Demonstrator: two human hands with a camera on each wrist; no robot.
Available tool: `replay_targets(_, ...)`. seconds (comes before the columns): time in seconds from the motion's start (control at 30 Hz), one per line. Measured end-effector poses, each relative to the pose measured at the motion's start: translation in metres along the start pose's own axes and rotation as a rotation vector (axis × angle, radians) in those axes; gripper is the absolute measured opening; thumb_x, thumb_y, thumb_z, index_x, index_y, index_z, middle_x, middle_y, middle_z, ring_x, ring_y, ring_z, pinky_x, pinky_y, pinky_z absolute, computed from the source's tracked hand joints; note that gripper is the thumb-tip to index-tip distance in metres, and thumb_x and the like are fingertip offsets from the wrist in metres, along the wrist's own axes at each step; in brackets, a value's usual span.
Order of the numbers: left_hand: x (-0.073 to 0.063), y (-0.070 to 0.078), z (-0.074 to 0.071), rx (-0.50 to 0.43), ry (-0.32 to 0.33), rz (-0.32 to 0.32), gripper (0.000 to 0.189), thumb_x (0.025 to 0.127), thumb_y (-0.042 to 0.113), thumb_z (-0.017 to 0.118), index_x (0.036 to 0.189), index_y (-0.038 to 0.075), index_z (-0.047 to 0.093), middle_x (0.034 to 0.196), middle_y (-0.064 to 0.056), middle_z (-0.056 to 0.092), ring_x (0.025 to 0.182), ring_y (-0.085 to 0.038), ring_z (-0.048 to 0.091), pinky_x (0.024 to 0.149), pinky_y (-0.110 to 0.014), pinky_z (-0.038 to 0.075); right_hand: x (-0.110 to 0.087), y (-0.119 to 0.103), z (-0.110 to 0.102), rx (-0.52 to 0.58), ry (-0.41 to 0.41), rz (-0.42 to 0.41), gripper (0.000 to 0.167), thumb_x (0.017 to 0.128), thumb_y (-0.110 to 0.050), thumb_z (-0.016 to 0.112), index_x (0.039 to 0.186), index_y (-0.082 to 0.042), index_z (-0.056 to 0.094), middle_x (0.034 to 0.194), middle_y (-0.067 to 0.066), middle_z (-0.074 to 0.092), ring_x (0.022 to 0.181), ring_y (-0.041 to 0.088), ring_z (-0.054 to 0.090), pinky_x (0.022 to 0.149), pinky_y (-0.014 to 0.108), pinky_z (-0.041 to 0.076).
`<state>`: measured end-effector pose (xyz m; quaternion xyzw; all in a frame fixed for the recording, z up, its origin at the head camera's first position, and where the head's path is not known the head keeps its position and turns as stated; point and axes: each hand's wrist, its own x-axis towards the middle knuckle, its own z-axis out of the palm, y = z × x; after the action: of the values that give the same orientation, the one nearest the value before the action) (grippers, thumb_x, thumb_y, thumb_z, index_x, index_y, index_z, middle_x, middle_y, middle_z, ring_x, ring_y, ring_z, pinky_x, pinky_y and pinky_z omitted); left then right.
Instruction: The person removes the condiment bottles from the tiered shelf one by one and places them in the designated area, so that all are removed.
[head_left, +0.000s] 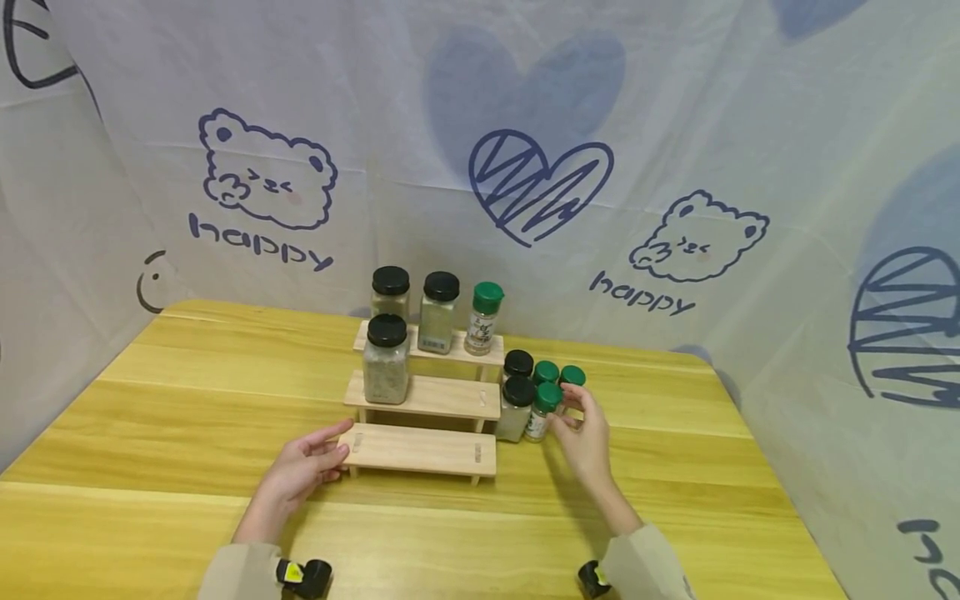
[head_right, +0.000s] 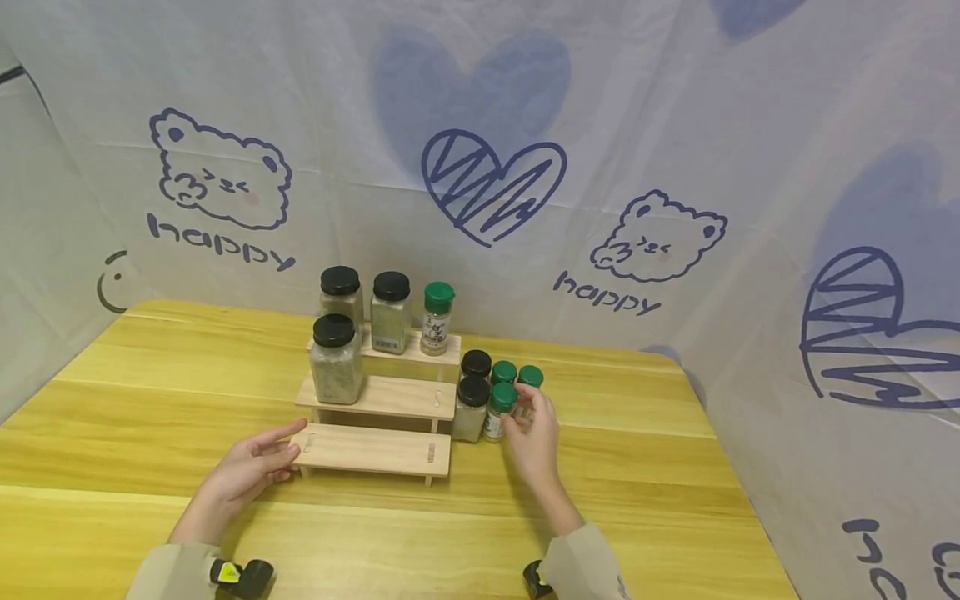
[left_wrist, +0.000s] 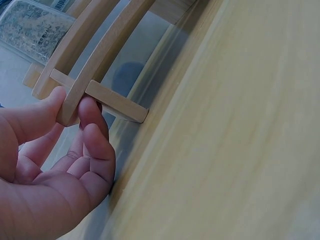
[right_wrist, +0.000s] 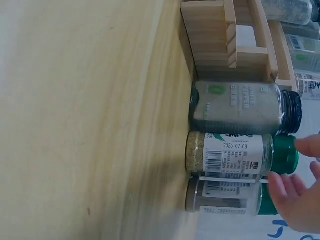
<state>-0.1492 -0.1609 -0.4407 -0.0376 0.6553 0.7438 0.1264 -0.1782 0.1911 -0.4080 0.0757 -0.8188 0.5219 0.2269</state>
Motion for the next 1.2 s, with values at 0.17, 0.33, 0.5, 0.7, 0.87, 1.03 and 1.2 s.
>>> replay_targets(0.17, 0.000, 0.000, -0.001, -0.010, -0.005, 0.005, 0.051, 0.088, 0.002, 0.054, 0.132, -0.008, 0.032, 0.086, -0.001, 0.058, 0.069, -0.011, 0.056, 0.061, -0.022, 0.047, -0.005, -0.025, 0.000, -0.012, 0.105, -0.172, 0.027, 0.069, 0.019, 0.064, 0.094, 0.016, 0.055, 0.089, 0.026, 0.055, 0.078, 0.038, 0.050, 0.057, 0.032, 0.048)
replay_targets(0.33, 0.000, 0.000, -0.001, -0.014, -0.004, 0.006, 0.050, 0.088, 0.002, 0.054, 0.132, -0.009, 0.032, 0.086, -0.002, 0.058, 0.069, -0.011, 0.056, 0.061, -0.022, 0.048, -0.006, -0.035, 0.003, 0.062, 0.107, -0.222, 0.024, 0.069, 0.020, 0.063, 0.091, 0.018, 0.055, 0.086, 0.029, 0.055, 0.075, 0.039, 0.049, 0.058, 0.018, 0.046)
replay_targets(0.5, -0.001, 0.002, 0.000, 0.007, 0.003, 0.009, 0.050, 0.088, 0.001, 0.054, 0.132, -0.009, 0.032, 0.086, -0.002, 0.058, 0.069, -0.012, 0.056, 0.061, -0.022, 0.048, -0.007, -0.018, 0.011, 0.140, 0.077, -0.227, 0.022, 0.070, 0.018, 0.064, 0.091, 0.016, 0.056, 0.086, 0.027, 0.056, 0.076, 0.036, 0.051, 0.061, 0.014, 0.046)
replay_targets(0.7, -0.001, 0.002, 0.000, 0.033, 0.008, 0.016, 0.049, 0.088, 0.001, 0.053, 0.132, -0.009, 0.032, 0.085, -0.002, 0.058, 0.068, -0.012, 0.057, 0.062, -0.022, 0.049, -0.012, -0.027, 0.020, 0.176, 0.070, -0.256, 0.019, 0.069, 0.022, 0.061, 0.087, 0.019, 0.054, 0.084, 0.031, 0.054, 0.076, 0.038, 0.050, 0.061, 0.016, 0.046)
replay_targets(0.87, 0.000, 0.002, 0.000, 0.040, 0.015, 0.016, 0.049, 0.088, 0.001, 0.053, 0.132, -0.009, 0.033, 0.085, -0.002, 0.058, 0.069, -0.012, 0.057, 0.062, -0.023, 0.049, -0.015, -0.050, 0.024, 0.181, 0.056, -0.231, 0.017, 0.071, 0.022, 0.059, 0.087, 0.020, 0.053, 0.083, 0.032, 0.053, 0.075, 0.041, 0.050, 0.062, 0.016, 0.045)
replay_targets(1.03, 0.000, 0.002, 0.002, 0.046, 0.019, 0.011, 0.049, 0.088, 0.001, 0.053, 0.132, -0.008, 0.033, 0.086, -0.002, 0.058, 0.069, -0.012, 0.056, 0.062, -0.023, 0.049, -0.015, -0.047, 0.033, 0.209, 0.036, -0.207, 0.018, 0.072, 0.021, 0.060, 0.088, 0.019, 0.053, 0.085, 0.032, 0.054, 0.076, 0.043, 0.050, 0.062, 0.018, 0.047)
replay_targets(1.2, 0.000, 0.002, 0.002, 0.038, 0.010, 0.013, 0.049, 0.088, 0.002, 0.054, 0.132, -0.008, 0.033, 0.085, -0.002, 0.057, 0.069, -0.012, 0.056, 0.062, -0.023, 0.049, -0.014, -0.035, 0.044, 0.240, 0.018, -0.214, 0.018, 0.074, 0.018, 0.060, 0.091, 0.016, 0.055, 0.087, 0.027, 0.055, 0.079, 0.033, 0.053, 0.063, 0.020, 0.048)
